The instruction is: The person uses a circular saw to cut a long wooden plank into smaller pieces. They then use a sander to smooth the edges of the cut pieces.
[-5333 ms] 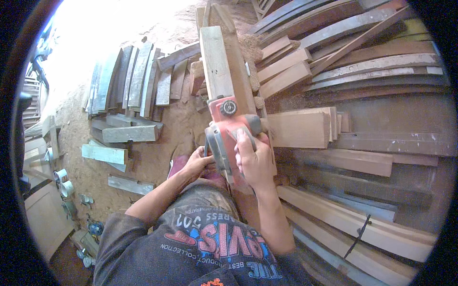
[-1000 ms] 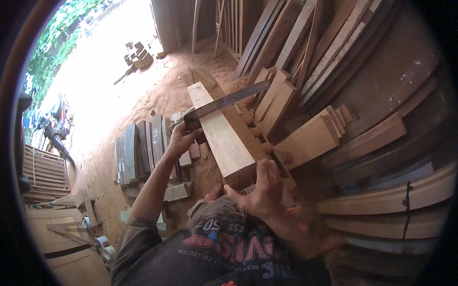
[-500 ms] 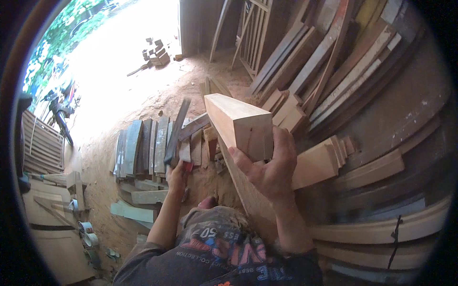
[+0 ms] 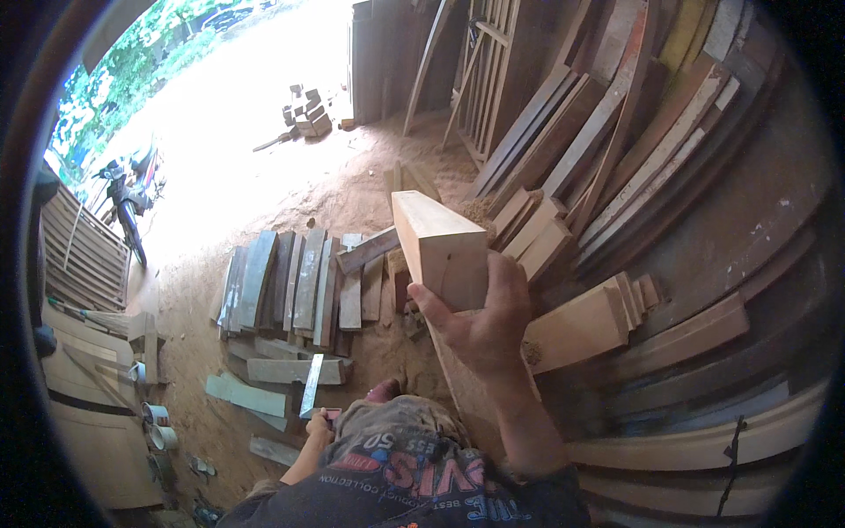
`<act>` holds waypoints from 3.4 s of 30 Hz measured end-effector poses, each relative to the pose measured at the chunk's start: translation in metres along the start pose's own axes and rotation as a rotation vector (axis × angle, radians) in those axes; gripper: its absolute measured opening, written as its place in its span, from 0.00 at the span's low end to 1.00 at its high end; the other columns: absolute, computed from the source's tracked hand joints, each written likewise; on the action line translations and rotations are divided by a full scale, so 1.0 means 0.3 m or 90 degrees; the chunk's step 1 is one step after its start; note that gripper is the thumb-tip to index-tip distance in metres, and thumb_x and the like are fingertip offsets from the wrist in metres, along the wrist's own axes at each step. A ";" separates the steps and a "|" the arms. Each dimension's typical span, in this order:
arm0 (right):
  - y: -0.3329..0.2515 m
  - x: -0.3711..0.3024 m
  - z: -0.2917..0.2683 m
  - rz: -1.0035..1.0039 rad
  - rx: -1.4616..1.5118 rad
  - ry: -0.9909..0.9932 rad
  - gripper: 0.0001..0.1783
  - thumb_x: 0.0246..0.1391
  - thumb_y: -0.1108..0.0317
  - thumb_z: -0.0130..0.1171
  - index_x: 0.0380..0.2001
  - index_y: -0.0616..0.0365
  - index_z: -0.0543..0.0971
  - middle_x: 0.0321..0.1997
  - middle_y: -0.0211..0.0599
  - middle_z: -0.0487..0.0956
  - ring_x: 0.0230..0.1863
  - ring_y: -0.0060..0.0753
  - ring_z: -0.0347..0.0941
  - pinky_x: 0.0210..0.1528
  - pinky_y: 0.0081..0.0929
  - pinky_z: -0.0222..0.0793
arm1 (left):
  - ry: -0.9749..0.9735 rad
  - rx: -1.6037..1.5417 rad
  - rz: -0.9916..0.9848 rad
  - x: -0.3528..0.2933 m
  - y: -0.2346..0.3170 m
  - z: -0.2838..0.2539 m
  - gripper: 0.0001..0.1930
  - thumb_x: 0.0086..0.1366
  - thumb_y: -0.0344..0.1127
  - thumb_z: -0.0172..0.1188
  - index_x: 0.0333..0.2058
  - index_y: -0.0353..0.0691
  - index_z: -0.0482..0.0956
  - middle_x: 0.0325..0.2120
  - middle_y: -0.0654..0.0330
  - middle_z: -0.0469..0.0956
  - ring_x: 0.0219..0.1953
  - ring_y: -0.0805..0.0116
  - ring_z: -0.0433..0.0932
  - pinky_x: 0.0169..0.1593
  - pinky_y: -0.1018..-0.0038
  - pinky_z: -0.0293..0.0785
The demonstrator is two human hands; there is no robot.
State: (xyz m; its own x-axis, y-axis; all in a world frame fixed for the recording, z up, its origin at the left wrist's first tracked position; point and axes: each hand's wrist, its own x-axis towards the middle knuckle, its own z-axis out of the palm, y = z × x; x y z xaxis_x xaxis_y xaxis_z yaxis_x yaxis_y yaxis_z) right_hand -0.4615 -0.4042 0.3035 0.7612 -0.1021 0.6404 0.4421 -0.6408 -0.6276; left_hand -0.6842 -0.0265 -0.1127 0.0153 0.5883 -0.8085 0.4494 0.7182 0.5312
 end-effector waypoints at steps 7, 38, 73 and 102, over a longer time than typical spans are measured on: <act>-0.062 -0.051 0.040 0.027 -0.008 0.013 0.42 0.42 0.49 0.89 0.49 0.61 0.76 0.46 0.51 0.79 0.46 0.53 0.80 0.49 0.49 0.77 | -0.175 -0.021 0.112 -0.013 0.090 0.089 0.15 0.72 0.28 0.69 0.55 0.37 0.79 0.45 0.56 0.84 0.41 0.59 0.88 0.41 0.57 0.87; -0.053 -0.097 0.033 -0.012 -0.027 -0.009 0.45 0.42 0.43 0.88 0.49 0.63 0.74 0.45 0.51 0.78 0.47 0.57 0.78 0.49 0.52 0.77 | -0.807 0.305 0.717 -1.351 0.860 0.373 0.17 0.74 0.39 0.70 0.53 0.33 0.82 0.37 0.63 0.87 0.37 0.75 0.85 0.42 0.74 0.82; 0.096 -0.581 -0.120 0.227 -0.120 -0.163 0.43 0.45 0.50 0.84 0.54 0.65 0.73 0.47 0.59 0.79 0.50 0.66 0.79 0.50 0.56 0.76 | -0.861 0.339 0.532 -1.208 0.313 0.370 0.16 0.75 0.29 0.67 0.58 0.31 0.80 0.46 0.57 0.89 0.45 0.70 0.87 0.49 0.69 0.84; 0.024 -1.133 -0.736 0.945 0.208 -0.139 0.38 0.78 0.35 0.47 0.49 0.68 0.80 0.21 0.29 0.73 0.20 0.21 0.66 0.24 0.25 0.65 | -0.652 0.316 -0.020 -0.746 -0.327 0.483 0.35 0.71 0.57 0.72 0.57 0.32 0.68 0.51 0.50 0.81 0.51 0.60 0.86 0.39 0.69 0.79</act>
State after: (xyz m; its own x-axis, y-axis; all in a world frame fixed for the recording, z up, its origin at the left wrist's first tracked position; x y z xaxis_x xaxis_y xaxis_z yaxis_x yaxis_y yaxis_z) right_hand -0.8218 -0.5421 0.1792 0.6361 -0.3490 -0.6882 -0.6953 0.1274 -0.7073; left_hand -0.6024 -0.2823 -0.0206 0.6177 -0.1716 -0.7675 0.7631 0.3668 0.5322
